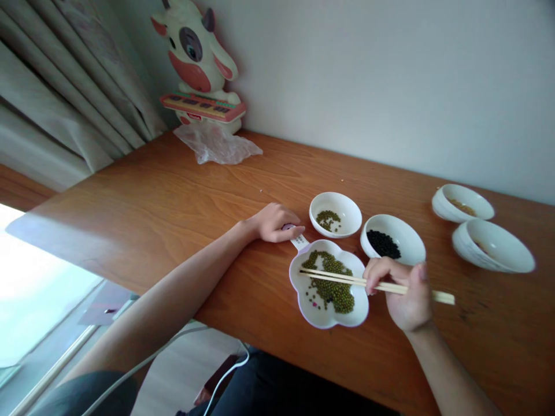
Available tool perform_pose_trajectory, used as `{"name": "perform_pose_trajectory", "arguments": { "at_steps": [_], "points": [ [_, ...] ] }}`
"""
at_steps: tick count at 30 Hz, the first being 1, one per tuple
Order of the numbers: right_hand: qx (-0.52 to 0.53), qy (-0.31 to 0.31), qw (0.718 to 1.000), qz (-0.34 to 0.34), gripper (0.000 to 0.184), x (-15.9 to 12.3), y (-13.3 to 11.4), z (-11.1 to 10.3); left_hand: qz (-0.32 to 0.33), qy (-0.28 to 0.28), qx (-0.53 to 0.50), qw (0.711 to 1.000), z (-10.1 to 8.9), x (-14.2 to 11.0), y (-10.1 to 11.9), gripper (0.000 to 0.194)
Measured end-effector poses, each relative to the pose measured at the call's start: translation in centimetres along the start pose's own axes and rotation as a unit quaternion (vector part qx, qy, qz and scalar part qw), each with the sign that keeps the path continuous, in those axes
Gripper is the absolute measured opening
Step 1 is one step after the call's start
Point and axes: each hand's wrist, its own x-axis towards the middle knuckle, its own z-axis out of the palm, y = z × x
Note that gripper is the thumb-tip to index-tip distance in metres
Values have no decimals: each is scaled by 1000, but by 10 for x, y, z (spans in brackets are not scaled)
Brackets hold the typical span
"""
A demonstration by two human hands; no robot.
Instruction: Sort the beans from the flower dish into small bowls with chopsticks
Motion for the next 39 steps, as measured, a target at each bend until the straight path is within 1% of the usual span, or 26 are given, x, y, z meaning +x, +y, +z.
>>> {"name": "perform_pose_trajectory", "arguments": {
  "at_steps": [4,7,11,13,15,20,23,25,28,32,39],
  "points": [
    [9,-10,1000,-8,79,0,-4,-1,2,-12,-3,1000,-1,0,0,45],
    [18,-17,1000,-18,83,1,-9,-4,4,-10,-7,1000,-1,0,-1,45],
    [24,-3,999,-28,86,5,-13,-9,13,-10,-11,1000,0,1,-2,44],
    [24,15,999,-34,85,2,-13,-9,14,-12,-11,1000,0,1,-2,44],
    [27,46,998,-35,83,-7,-10,-9,13,-14,-13,1000,-1,1,-2,43],
    [23,162,986,-27,77,-54,3,-7,18,-11,-31,999,-1,2,-3,42],
    [8,210,977,-38,72,-78,8,-1,16,-9,-39,999,-1,2,-3,43],
    [0,239,970,-48,70,-87,9,5,16,-10,-41,999,-1,2,-4,43],
    [-13,270,961,-56,69,-92,11,11,25,-14,-40,999,-2,3,-3,45],
    [-26,294,954,-48,68,-92,15,12,26,-10,-38,999,-2,3,-2,45],
    [-46,295,954,-17,62,-90,16,13,21,-12,-37,999,-1,2,-2,46]
  ]
}}
